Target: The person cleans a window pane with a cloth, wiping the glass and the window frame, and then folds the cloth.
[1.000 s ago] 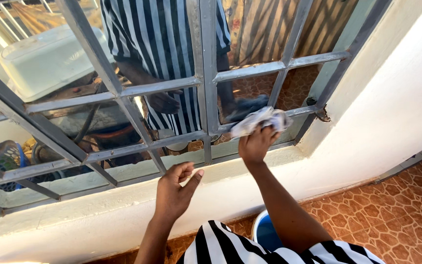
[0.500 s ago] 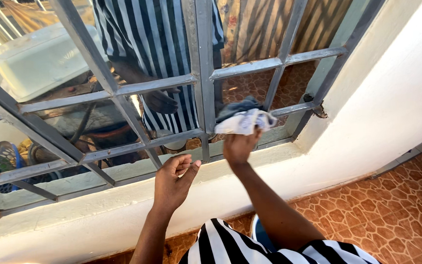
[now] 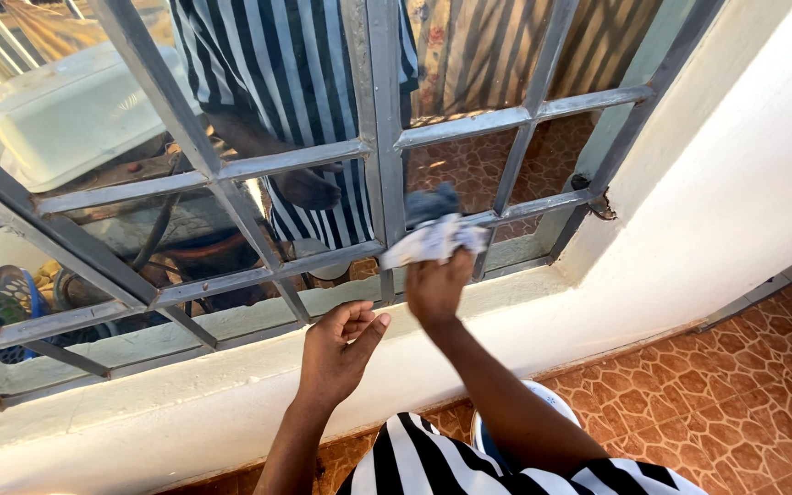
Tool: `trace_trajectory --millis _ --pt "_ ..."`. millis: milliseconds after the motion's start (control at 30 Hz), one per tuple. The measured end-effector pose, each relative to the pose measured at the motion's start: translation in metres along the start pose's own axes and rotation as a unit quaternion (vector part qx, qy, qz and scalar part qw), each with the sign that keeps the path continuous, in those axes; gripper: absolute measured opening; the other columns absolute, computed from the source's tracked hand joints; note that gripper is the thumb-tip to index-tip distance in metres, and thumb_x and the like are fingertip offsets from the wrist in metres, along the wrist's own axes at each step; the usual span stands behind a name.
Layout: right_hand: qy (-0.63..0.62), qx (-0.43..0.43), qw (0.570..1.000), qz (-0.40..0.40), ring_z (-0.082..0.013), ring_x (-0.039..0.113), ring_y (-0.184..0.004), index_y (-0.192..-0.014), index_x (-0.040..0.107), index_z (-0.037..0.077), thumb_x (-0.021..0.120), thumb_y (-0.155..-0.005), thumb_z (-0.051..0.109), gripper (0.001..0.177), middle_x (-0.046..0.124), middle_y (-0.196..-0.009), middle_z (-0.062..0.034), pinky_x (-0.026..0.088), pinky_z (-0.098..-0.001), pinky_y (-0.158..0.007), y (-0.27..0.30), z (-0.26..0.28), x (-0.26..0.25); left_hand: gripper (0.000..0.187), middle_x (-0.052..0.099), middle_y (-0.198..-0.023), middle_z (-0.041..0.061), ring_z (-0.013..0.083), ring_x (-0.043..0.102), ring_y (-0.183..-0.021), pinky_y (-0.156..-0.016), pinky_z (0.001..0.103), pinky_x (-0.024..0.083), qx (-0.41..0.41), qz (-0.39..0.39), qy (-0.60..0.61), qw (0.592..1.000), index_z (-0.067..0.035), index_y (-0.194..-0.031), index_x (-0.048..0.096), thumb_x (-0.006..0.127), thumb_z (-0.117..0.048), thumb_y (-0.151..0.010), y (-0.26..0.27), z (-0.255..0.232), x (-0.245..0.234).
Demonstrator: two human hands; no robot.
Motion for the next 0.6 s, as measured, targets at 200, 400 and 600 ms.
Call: trace_trajectory --millis 200,400,600 --pt "-0.053 0.087 0.992 0.074 -0.0448 0.039 -0.137 -0.132 0.059 0.002 0.054 -0.1 0.035 0.047 0.051 -0.138 -0.027 0.029 -0.0602 -0.112 -0.024 -0.039 -0.013 0.05 0.076 -0.105 0.017 0.0217 0.077 -0.098 -0.087 0.034 0.064 -0.003 0.022 -0.006 1.0 0.004 -0.124 0.066 0.073 -0.032 -0.09 0.0 -0.005 0.003" --pt "-0.02 -0.011 0.998 -0.05 -0.0527 0.032 -0.144 -0.146 0.047 -0.006 0.056 -0.101 0.03 0.058 0.044 -0.149 -0.0349 0.02 -0.0665 -0.119 0.012 -0.007 0.023 0.049 0.078 -0.101 0.015 0.0198 0.077 -0.094 -0.086 0.033 0.064 -0.026 0.015 0.013 0.999 0.004 -0.124 0.066 0.074 -0.031 -0.09 0.002 0.0 0.004" --pt "-0.305 0.039 0.95 -0.052 -0.051 0.043 -0.133 -0.142 0.044 -0.003 0.056 -0.104 0.033 0.054 0.049 -0.143 -0.0325 0.032 -0.0631 -0.114 0.005 -0.017 0.026 0.049 0.078 -0.1 0.014 0.0184 0.077 -0.094 -0.087 0.032 0.063 -0.01 0.026 0.015 1.0 0.004 -0.124 0.066 0.074 -0.03 -0.09 0.003 0.001 0.0"
Point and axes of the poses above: each hand's wrist, its own y-axis away from the middle knuckle, its own x-axis out of the palm, z = x × y, the point moved 3 cm from there along -y, towards the middle knuckle
